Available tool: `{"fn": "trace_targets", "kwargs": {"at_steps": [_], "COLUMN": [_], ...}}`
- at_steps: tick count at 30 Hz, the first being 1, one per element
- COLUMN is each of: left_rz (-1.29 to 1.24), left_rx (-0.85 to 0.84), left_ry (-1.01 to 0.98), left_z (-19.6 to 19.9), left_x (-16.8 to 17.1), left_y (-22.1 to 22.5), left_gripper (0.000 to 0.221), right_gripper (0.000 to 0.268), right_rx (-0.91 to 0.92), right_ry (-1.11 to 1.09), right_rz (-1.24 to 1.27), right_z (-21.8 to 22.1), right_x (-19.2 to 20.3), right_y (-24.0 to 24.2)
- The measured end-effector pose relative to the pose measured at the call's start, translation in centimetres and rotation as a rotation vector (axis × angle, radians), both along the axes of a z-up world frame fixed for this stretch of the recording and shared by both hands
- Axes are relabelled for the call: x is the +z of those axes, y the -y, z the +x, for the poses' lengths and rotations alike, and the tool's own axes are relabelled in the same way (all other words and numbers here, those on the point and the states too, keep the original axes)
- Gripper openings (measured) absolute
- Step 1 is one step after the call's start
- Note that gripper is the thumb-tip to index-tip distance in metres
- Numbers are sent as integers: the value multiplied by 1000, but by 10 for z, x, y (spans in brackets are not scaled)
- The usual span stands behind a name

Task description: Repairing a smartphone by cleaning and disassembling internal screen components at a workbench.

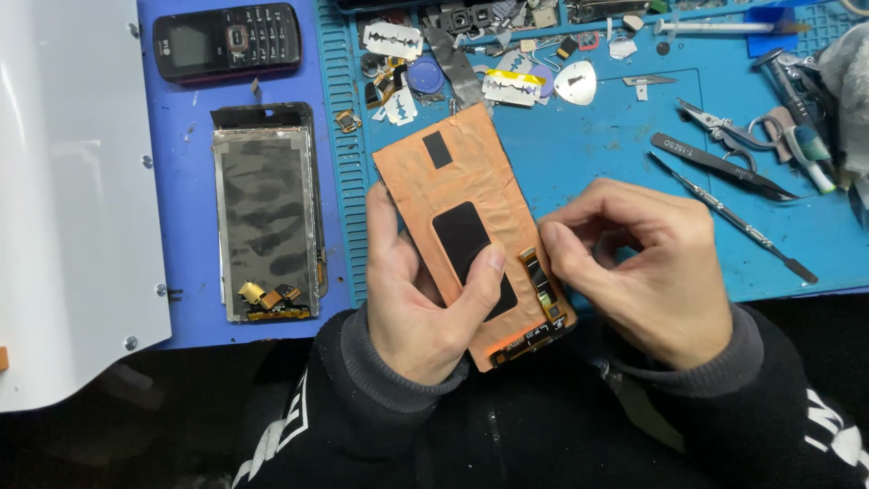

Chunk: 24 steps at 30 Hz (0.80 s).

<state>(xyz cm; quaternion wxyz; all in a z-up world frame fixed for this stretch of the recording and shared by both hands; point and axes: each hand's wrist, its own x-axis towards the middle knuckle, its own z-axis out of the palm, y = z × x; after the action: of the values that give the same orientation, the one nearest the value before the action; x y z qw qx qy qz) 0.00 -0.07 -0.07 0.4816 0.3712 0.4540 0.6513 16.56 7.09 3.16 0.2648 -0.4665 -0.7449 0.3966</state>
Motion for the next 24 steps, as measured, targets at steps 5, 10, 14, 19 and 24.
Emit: {"fn": "trace_targets", "kwargs": {"at_steps": [5,10,14,19,24], "left_rz": [-9,-24,6,-12,-16], "left_rx": [41,1,7,-43,-55], "left_ry": [-4,16,21,53,45], "left_z": [-1,1,-3,-3,-2], "left_x": [2,-3,1,-1,0], "left_y": [0,2,0,0,1], "left_gripper": [76,80,74,76,72], "right_gripper": [4,6,11,20,15], "right_rx": [33,-8,-108,41,63], "right_ry": [-21,-62,-88,-189,-256], "right_rz": [-46,-60,-73,-371,-522], "right_z": [4,1,9,13,18], "right_x": [1,0,4,-2,-16], "right_y": [0,-3,-5,-10,-15]}}
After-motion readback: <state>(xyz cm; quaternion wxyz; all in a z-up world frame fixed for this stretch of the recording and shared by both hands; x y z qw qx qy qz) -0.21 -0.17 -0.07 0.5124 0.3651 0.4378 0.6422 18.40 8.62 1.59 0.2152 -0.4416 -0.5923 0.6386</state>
